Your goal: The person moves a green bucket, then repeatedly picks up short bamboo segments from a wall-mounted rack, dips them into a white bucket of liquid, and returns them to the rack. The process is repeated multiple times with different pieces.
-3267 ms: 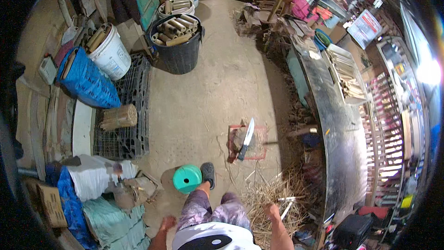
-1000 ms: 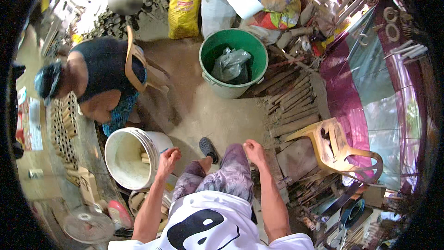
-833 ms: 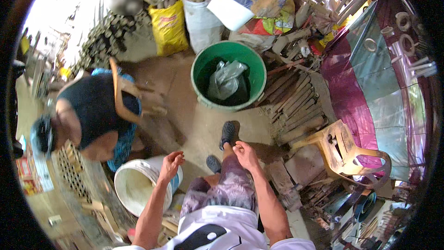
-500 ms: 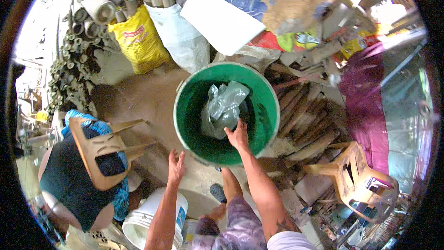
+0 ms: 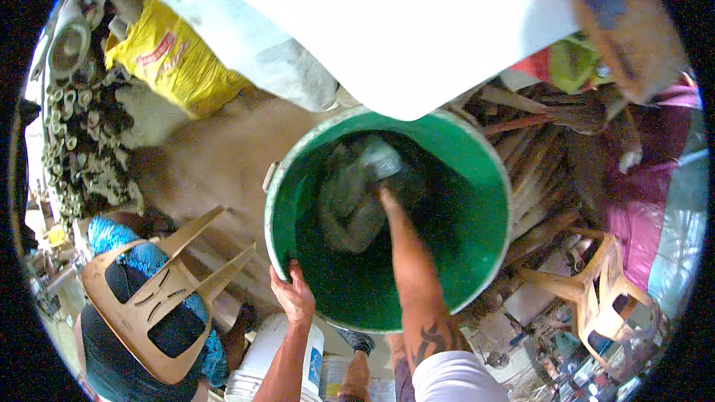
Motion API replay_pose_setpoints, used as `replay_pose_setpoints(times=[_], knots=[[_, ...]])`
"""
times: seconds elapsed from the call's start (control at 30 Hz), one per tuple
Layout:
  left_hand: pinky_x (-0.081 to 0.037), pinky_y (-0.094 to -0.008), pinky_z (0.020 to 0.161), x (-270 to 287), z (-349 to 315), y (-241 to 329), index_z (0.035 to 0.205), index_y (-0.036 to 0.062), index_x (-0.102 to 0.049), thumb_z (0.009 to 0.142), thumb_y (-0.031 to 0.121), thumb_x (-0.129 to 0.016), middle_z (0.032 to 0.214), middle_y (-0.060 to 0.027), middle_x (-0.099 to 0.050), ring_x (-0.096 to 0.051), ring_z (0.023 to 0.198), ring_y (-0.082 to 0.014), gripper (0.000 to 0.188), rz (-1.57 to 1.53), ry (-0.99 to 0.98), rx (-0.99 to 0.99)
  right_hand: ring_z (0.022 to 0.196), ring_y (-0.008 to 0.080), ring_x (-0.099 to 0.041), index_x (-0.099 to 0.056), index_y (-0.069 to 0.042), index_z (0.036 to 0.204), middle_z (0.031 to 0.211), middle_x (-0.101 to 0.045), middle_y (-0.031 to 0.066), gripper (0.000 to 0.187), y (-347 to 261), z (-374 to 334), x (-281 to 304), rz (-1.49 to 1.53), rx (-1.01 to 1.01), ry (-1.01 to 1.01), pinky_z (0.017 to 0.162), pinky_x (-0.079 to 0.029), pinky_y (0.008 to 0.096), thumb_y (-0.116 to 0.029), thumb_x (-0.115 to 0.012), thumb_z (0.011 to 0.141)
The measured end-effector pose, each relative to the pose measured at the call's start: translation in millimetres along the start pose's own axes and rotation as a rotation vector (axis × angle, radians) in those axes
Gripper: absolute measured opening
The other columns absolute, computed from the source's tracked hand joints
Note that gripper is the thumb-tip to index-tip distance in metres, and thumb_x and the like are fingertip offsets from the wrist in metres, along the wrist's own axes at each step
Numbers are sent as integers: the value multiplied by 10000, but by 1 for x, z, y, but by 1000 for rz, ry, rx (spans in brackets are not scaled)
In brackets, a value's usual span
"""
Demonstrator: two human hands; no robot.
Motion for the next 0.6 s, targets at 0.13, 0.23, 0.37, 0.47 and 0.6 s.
replay_pose_setpoints(times=[0.13, 0.23, 0.37, 0.47, 0.6], knots=[[-464, -479, 793, 2, 0, 11, 1121, -44, -555, 972, 189, -621, 918, -221, -605, -583, 832, -401, 284, 89, 98, -111, 1176, 398, -600, -559, -34, 1347, 1321, -591, 263, 588, -58, -77, -21, -97, 87, -45, 1029, -497, 447, -369, -700, 884], [-459, -502, 866, 1, 3, 7, 1245, -73, -546, 970, 227, -627, 1039, -282, -619, -598, 958, -455, 416, 151, 100, -76, 1205, 388, -595, -578, -17, 1336, 1324, -615, 244, 541, -74, -154, 17, 148, -14, -11, 1054, -474, 423, -315, -691, 899], [-466, -496, 955, -1, 9, -8, 1303, -46, -536, 965, 280, -650, 1167, -279, -627, -601, 1080, -458, 483, 15, -50, 52, 1203, 343, -643, -583, -24, 1369, 1286, -683, 185, 609, -37, -274, 125, 453, 214, 485, 1034, -494, 425, -332, -744, 869], [-464, -530, 972, 5, 15, -13, 1291, -41, -519, 920, 421, -682, 1225, -297, -597, -573, 1154, -486, 615, 185, -153, 15, 1195, 328, -629, -604, 18, 1313, 1319, -655, 184, 509, 63, -396, 209, -187, -140, 412, 1033, -483, 440, -316, -641, 932], [-483, -525, 945, 17, 14, -20, 1171, -31, -537, 864, 377, -741, 1145, -285, -622, -603, 1106, -469, 550, 181, -375, -31, 1213, 330, -615, -583, 28, 1323, 1333, -638, 195, 509, 180, -611, 324, -72, -504, 737, 1048, -470, 438, -285, -652, 927]])
Point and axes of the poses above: each hand's wrist, its own z-axis towards the middle knuckle, its own x-axis out of the back of the hand, y = z × x, the point moved 5 cm from there along z, towards the middle knuckle
